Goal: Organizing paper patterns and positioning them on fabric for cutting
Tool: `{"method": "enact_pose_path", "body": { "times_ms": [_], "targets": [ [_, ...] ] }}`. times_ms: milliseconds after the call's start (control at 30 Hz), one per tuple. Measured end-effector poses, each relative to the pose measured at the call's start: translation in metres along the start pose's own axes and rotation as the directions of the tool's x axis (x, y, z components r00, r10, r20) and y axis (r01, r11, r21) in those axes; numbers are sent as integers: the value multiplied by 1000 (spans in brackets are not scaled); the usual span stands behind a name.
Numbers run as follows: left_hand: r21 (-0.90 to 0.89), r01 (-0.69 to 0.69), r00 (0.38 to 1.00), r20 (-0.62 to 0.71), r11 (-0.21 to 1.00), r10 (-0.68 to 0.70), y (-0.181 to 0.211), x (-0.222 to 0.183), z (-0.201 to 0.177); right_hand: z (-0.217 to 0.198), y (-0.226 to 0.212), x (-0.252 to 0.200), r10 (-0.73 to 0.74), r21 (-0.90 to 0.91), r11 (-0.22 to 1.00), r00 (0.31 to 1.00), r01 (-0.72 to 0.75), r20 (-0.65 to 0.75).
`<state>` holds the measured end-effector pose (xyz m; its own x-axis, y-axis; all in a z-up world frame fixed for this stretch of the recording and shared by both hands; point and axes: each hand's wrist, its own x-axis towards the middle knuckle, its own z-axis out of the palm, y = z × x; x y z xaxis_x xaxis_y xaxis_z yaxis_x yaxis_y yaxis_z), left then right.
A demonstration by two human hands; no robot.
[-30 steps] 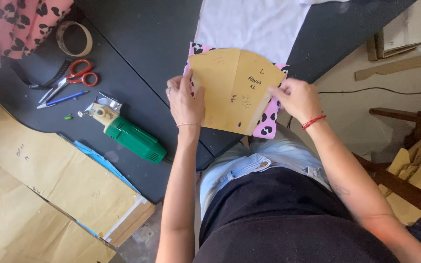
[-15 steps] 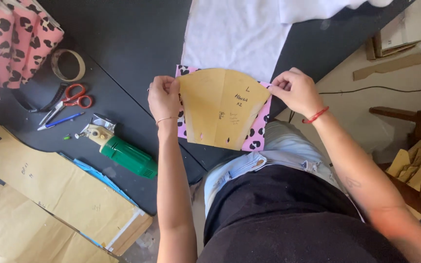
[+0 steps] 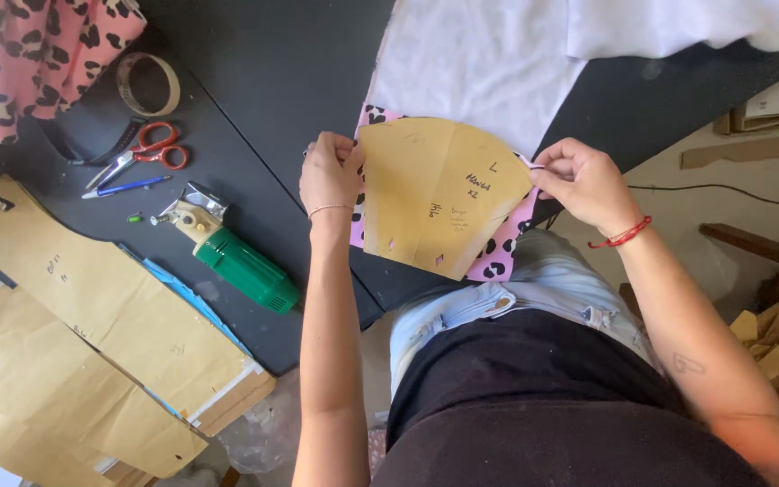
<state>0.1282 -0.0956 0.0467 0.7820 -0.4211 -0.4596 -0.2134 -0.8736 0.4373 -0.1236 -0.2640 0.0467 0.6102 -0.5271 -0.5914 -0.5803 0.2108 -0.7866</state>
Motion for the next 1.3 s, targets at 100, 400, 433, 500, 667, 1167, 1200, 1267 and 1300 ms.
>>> {"method": "enact_pose_path", "body": {
  "times_ms": [100, 400, 433, 500, 667, 1167, 1200, 1267, 1300],
  "targets": [
    [-99, -52, 998, -43, 994, 48, 0, -12, -6, 3, 9, -1, -10, 56, 998, 1000, 11, -15],
    [-495, -249, 966, -68, 832, 249, 13, -17, -36, -4, -25, -13, 40, 196, 980, 994, -20, -101],
    [-487, -242, 969, -82, 839, 232, 20, -15, -38, -4, -30, -12, 32, 161, 987, 991, -11, -128],
    [-450, -250, 967, -78, 858, 241, 24, -4, -29, 0, -23, -2, -11, 101, 994, 983, 30, -181],
    [-350, -186, 982, -44, 918, 183, 2, -8, -24, 8, -16, -6, -459, -388, 859, 838, 334, -295],
    [-362, -69, 996, 22, 930, 83, -42, -83, -4, 60, 14, -30, 40, 219, 976, 990, -9, -136],
    [-310, -61, 997, 26, 949, 72, -43, -85, -6, 63, 10, -33, 30, 207, 978, 989, 1, -143],
    [-258, -51, 997, 34, 965, 62, -46, -86, -7, 67, 10, -35, 23, 196, 981, 988, 7, -151],
    [-272, -40, 998, 35, 961, 52, -48, -87, -6, 69, 13, -35, 2, 170, 985, 988, 25, -153]
  ]
}}
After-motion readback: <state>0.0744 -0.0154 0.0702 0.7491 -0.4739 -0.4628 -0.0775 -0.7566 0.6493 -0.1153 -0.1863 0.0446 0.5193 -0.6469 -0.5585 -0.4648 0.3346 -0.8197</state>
